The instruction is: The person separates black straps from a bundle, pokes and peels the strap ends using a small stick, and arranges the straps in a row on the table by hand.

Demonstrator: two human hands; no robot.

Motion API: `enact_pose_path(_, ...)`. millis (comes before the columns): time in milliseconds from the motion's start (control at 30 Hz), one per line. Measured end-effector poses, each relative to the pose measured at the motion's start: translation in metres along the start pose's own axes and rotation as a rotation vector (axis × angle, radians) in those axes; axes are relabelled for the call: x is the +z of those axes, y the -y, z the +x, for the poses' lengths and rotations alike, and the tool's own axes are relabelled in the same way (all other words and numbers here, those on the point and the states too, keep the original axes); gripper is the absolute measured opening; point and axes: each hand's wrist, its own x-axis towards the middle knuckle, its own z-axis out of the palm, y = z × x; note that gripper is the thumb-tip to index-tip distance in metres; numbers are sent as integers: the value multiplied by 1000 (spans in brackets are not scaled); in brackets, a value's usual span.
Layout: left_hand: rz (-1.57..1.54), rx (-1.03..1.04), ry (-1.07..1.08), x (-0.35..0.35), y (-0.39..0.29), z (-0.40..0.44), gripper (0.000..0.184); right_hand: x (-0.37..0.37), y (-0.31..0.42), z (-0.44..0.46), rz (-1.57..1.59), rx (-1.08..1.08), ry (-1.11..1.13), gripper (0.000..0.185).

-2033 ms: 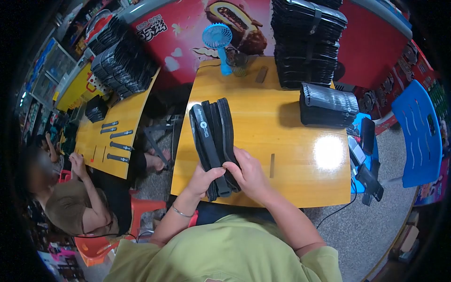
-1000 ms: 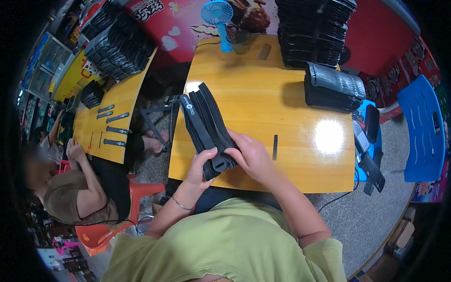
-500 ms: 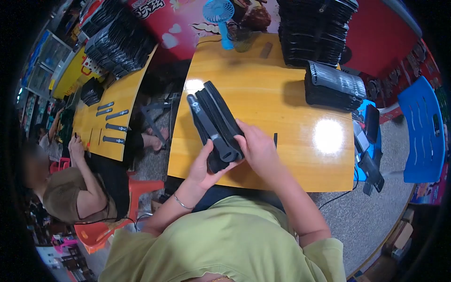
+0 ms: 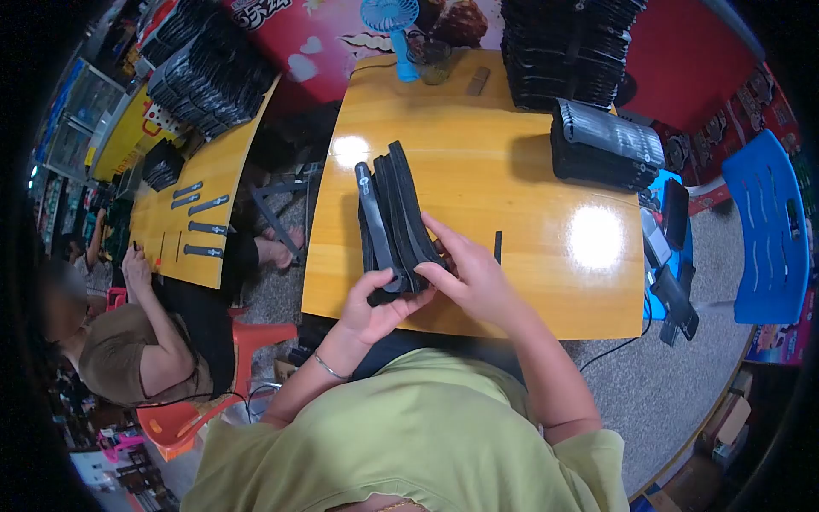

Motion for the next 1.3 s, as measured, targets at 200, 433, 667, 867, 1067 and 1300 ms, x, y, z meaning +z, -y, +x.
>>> enact_pose_path(200,97,13,-26,11,-5,-2,45,-6,10,-2,-10,12,91,70)
enact_pose_path(433,141,-37,-49,-4,-9,-5,41,0,8,-5,-5,-74,121,72)
enact_pose_path(667,149,-76,75,-15,-14,-3,40,0,11,-7,-16,-234,122,70)
enact_pose_path(867,126,-119,101,-15,-17,-4,40,-5,18,-9,-191,-284,172,72)
enact_pose_path(1067,1,-157,49,-14,-18,4,37,3,19,-8,144,-118,71,65)
enact_pose_path(1300,859,498,-169,17,-3,7,93,7,19,-13,347,194,-159,36)
